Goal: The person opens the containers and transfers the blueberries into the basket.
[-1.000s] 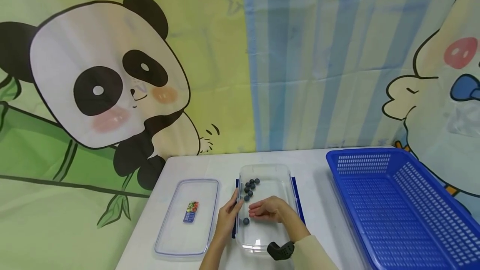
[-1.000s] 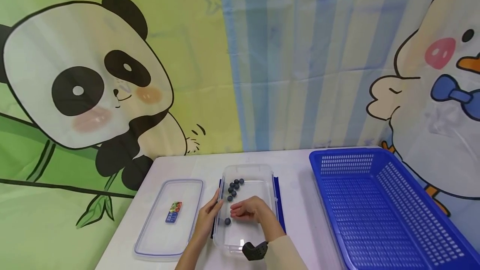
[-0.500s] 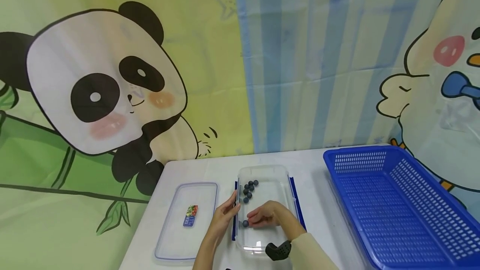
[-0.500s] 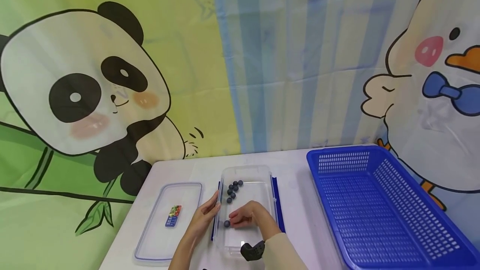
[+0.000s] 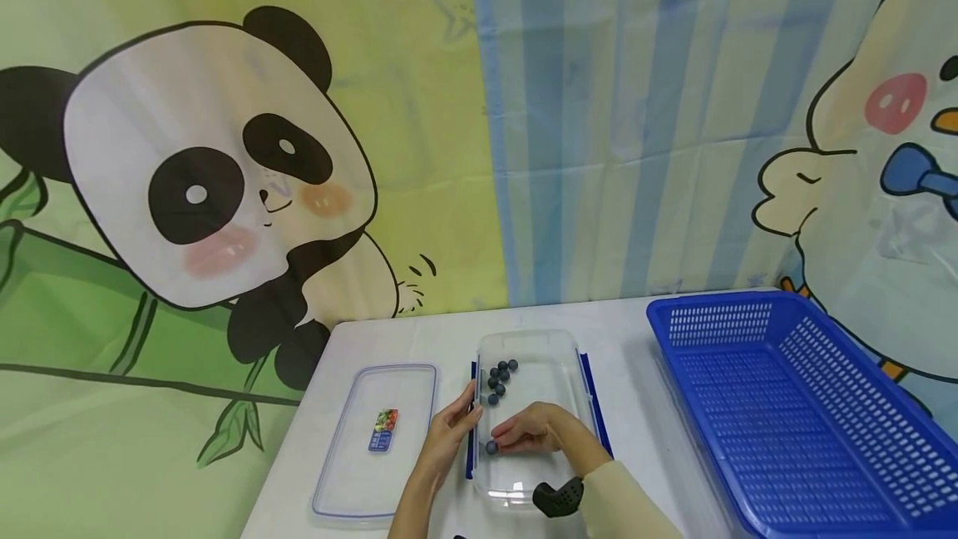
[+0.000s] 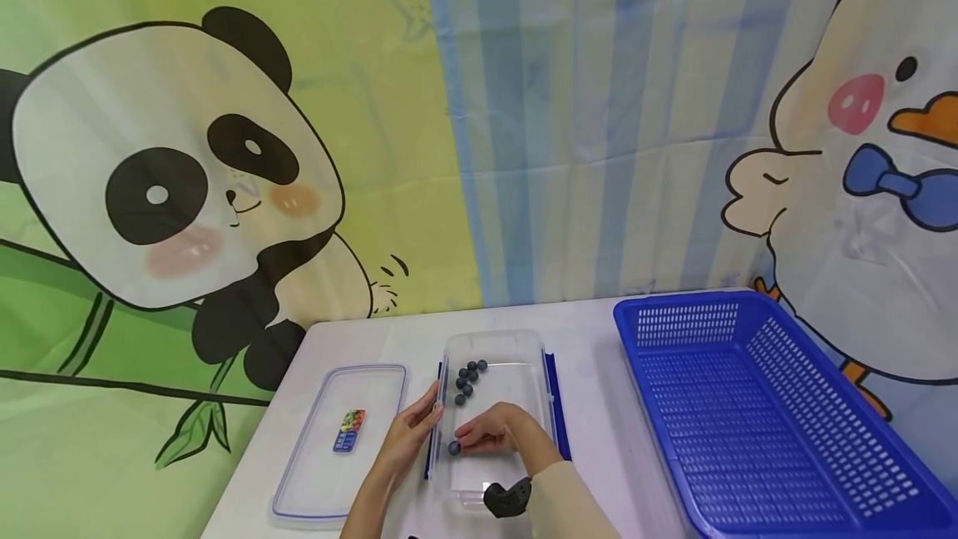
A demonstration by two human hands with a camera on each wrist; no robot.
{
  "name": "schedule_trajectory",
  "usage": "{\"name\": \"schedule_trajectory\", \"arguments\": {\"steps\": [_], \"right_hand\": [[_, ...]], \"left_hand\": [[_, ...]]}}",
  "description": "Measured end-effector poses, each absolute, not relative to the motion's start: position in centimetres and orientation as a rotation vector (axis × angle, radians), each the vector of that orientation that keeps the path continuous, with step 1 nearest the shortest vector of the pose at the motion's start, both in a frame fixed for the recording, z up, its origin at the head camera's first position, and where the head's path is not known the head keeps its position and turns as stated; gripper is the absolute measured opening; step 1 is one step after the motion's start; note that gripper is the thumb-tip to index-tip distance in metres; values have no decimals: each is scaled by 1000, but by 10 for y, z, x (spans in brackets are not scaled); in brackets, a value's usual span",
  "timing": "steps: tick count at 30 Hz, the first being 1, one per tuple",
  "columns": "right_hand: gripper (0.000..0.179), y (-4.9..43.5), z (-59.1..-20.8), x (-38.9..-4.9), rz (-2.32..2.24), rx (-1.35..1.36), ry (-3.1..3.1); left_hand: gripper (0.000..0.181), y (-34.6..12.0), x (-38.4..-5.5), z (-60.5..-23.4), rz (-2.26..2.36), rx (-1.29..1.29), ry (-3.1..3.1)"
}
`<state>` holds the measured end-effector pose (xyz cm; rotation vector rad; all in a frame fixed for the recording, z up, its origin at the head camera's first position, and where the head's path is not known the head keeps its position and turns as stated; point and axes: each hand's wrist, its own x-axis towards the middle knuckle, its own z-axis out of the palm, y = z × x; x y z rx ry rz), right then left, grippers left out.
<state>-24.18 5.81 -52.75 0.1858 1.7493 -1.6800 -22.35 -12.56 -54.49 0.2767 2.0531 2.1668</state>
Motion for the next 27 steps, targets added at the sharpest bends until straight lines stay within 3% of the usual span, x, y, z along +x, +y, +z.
{"name": "schedule_trajectory", "arguments": {"steps": [27], "right_hand": [[21,59,-517,-239,-1737,154,1710]], "left_hand": [[51,-124,-221,-547,2192,266,2079]]}}
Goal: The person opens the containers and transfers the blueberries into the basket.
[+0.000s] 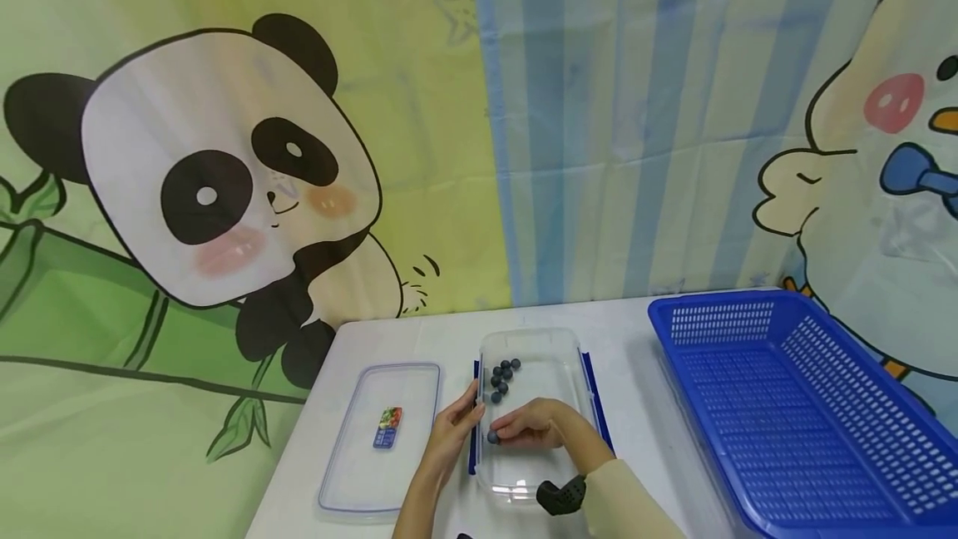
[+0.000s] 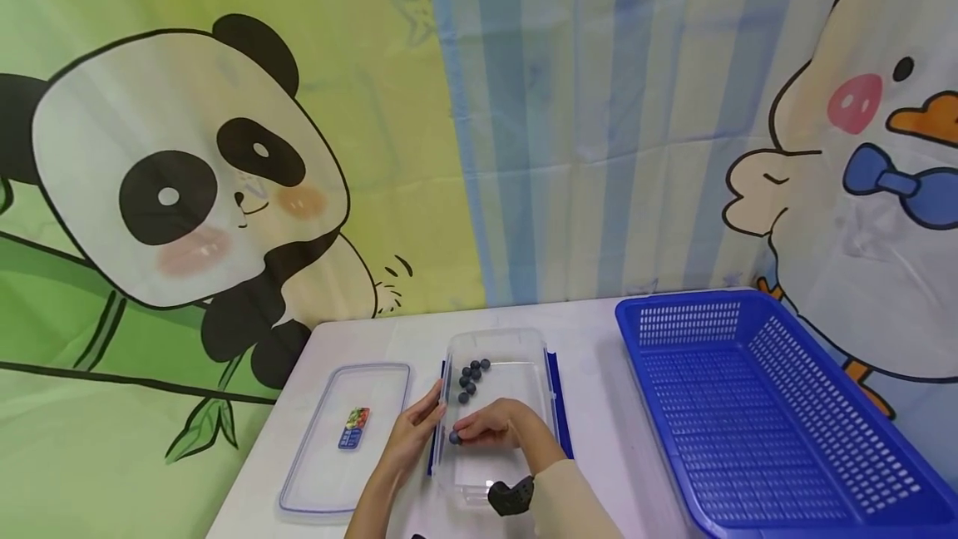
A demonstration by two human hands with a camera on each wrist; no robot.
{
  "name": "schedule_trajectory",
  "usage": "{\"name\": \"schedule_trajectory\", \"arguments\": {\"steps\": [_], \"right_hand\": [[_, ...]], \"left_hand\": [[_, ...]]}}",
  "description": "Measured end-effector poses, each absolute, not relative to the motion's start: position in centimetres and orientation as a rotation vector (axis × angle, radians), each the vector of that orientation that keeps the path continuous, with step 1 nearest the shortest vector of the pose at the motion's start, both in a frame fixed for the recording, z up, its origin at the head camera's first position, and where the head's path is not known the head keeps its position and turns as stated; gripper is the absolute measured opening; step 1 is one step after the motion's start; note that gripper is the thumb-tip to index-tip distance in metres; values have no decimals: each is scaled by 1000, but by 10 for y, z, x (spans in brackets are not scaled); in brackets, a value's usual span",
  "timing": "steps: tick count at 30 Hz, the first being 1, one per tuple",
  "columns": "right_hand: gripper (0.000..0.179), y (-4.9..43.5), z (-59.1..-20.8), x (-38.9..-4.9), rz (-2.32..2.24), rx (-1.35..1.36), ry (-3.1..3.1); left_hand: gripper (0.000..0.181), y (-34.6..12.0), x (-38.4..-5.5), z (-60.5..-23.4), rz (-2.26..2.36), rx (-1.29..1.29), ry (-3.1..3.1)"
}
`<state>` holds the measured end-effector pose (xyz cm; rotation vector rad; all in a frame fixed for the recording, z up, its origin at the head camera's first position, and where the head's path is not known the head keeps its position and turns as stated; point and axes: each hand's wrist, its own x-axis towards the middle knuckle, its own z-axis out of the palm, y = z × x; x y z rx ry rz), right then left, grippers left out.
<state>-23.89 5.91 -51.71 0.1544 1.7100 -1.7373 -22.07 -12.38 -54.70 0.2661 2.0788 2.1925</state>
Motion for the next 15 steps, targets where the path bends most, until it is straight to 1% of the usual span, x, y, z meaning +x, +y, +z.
{"name": "schedule_trajectory", "arguments": {"steps": [5,9,15], "right_hand": [[24,64,-503,-238,-1839,131,1654],[26,73,-484,-238,-1881,30,1612],[29,107,-448,-230,-1874,-120,1620]], "left_hand": [[52,-124,-220,-548,2189,261,2091],[51,-125,-220,-547,2186,242,2114],[51,-124,-220,-546,2192,220,2098]]}}
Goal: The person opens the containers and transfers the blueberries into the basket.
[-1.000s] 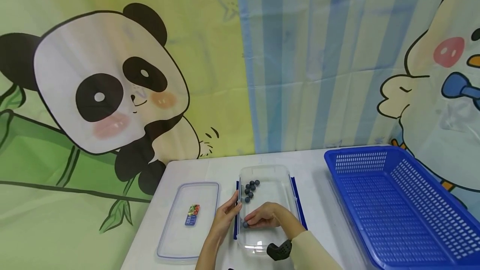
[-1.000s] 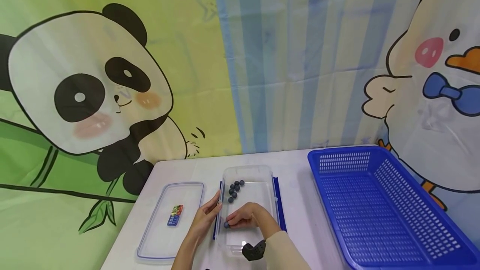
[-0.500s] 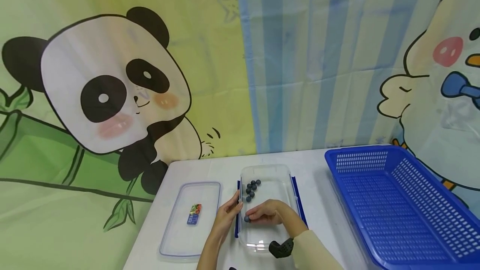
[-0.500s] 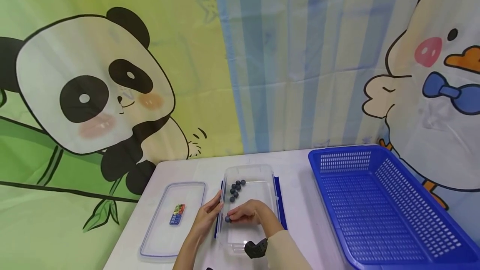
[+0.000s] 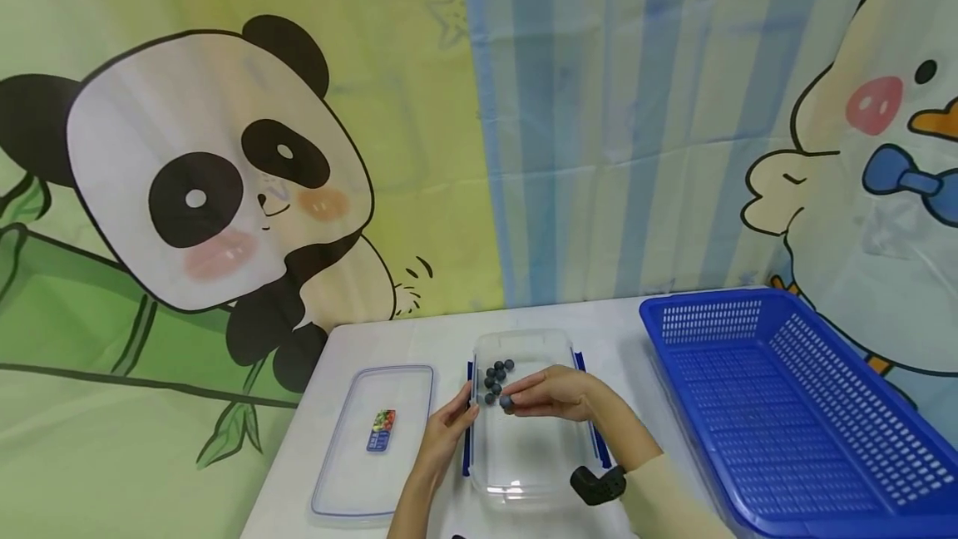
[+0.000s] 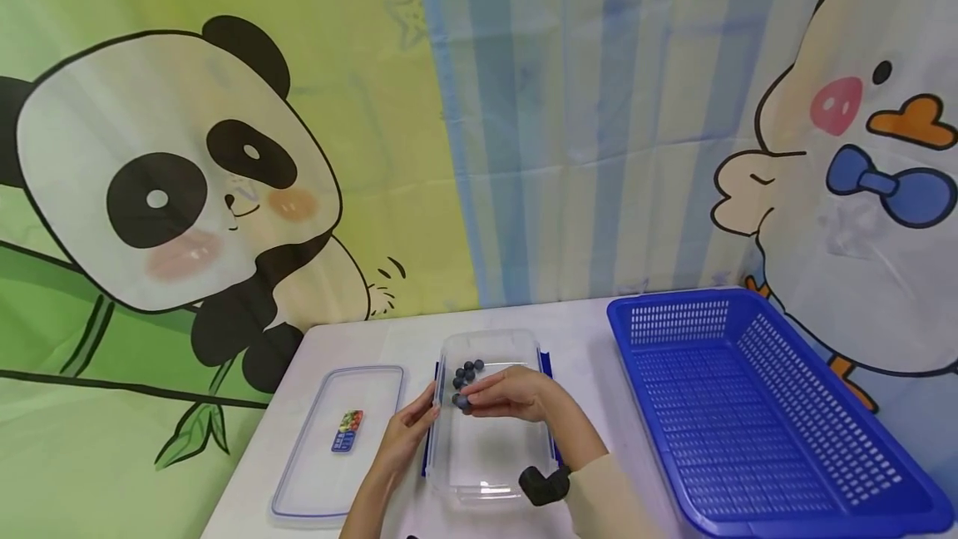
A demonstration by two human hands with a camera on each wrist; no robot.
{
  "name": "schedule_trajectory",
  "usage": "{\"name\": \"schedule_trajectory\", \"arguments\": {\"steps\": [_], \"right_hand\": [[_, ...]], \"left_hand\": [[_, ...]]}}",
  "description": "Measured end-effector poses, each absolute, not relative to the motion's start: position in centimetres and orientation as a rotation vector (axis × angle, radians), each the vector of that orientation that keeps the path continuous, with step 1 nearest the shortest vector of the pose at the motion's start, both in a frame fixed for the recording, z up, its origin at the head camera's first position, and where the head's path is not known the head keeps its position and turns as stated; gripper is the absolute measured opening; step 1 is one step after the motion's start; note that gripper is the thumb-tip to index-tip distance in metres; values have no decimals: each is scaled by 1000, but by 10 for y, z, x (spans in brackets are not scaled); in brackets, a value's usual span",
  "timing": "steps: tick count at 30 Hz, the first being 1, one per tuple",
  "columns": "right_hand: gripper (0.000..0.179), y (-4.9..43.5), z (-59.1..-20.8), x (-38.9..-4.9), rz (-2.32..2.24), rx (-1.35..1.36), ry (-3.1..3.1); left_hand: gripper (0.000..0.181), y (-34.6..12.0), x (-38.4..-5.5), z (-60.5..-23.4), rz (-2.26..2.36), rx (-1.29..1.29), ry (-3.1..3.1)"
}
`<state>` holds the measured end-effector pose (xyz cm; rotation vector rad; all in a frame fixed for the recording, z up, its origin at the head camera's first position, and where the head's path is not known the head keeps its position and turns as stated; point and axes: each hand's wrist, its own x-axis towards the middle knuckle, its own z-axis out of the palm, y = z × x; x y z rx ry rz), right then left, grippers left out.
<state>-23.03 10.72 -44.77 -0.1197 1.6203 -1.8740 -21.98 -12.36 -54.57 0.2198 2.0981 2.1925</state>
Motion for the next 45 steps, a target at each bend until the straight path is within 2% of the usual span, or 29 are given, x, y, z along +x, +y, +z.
{"name": "schedule_trajectory", "arguments": {"steps": [7,14,21,29,36,45], "right_hand": [[27,185,-410,-220,-1873,-238,1633],[25,279,-404,-208,-1937,-297,1507],[35,353,-418,-200,-1982,-314,1309],[48,435,-471,-198,-1942,-256,993],[44,469,-508,-190,-1883,-106,961],[38,480,-514,-195,-1825,6,1080]], "left_hand": [[51,-124,-218,-540,2187,177,2090],[52,-126,-216,-545,2174,173,2125],[53,-130,-214,-548,2142,102,2160],[52,-126,-213,-549,2133,118,2140],[53,-124,-216,-550,2123,129,2133],[51,-124,-224,-553,2150,116,2124]]}}
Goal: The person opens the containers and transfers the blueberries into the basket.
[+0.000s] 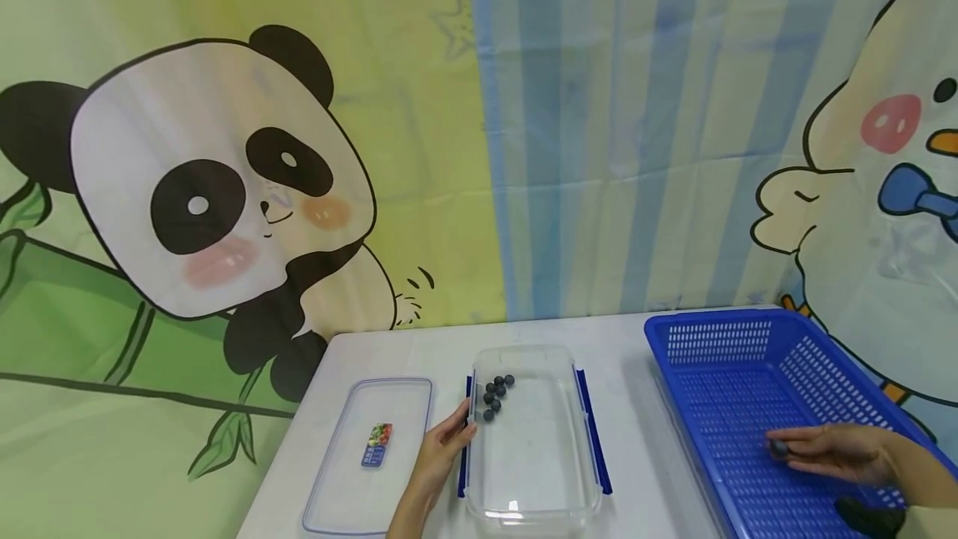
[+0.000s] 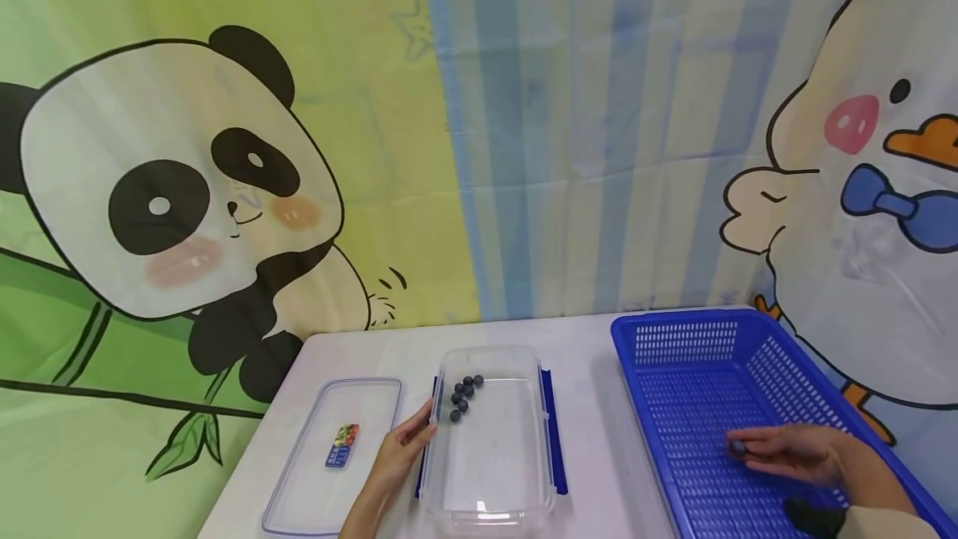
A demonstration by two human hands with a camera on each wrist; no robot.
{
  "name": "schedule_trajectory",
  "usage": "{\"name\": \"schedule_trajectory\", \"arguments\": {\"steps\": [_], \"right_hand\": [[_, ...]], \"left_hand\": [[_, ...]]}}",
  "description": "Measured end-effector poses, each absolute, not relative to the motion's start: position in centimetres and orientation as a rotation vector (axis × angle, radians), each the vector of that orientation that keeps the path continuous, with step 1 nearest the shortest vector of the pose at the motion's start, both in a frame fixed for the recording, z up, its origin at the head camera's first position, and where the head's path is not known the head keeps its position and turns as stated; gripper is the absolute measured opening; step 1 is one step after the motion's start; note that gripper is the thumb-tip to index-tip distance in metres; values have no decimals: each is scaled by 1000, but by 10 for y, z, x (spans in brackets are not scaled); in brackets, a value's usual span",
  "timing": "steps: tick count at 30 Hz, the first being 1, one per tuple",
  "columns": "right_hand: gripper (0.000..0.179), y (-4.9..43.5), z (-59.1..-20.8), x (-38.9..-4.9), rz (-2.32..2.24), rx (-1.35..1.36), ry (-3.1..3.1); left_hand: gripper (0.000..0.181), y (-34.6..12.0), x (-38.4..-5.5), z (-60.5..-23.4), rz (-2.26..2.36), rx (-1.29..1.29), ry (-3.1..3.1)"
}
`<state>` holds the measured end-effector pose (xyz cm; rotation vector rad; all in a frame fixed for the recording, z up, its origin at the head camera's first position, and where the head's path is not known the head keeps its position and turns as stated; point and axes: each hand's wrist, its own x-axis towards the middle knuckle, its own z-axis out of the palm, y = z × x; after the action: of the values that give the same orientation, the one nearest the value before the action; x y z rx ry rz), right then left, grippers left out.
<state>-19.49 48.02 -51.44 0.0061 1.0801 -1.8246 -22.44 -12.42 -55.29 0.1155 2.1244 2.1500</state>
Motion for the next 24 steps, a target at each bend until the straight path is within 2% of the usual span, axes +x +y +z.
{"name": "schedule_trajectory", "arguments": {"steps": [14,19,24], "right_hand": [[31,492,-515,-188,-1870,82,1127],[40,467,-489,-200,-1917,-56,1105],[43,416,-448,-221,-1916,-238,1214]], "left_hand": [[50,-119,-221,-551,2199,138,2075],[50,-121,-221,-552,2208,137,2072],[50,-121,-221,-550,2212,122,2082]]}}
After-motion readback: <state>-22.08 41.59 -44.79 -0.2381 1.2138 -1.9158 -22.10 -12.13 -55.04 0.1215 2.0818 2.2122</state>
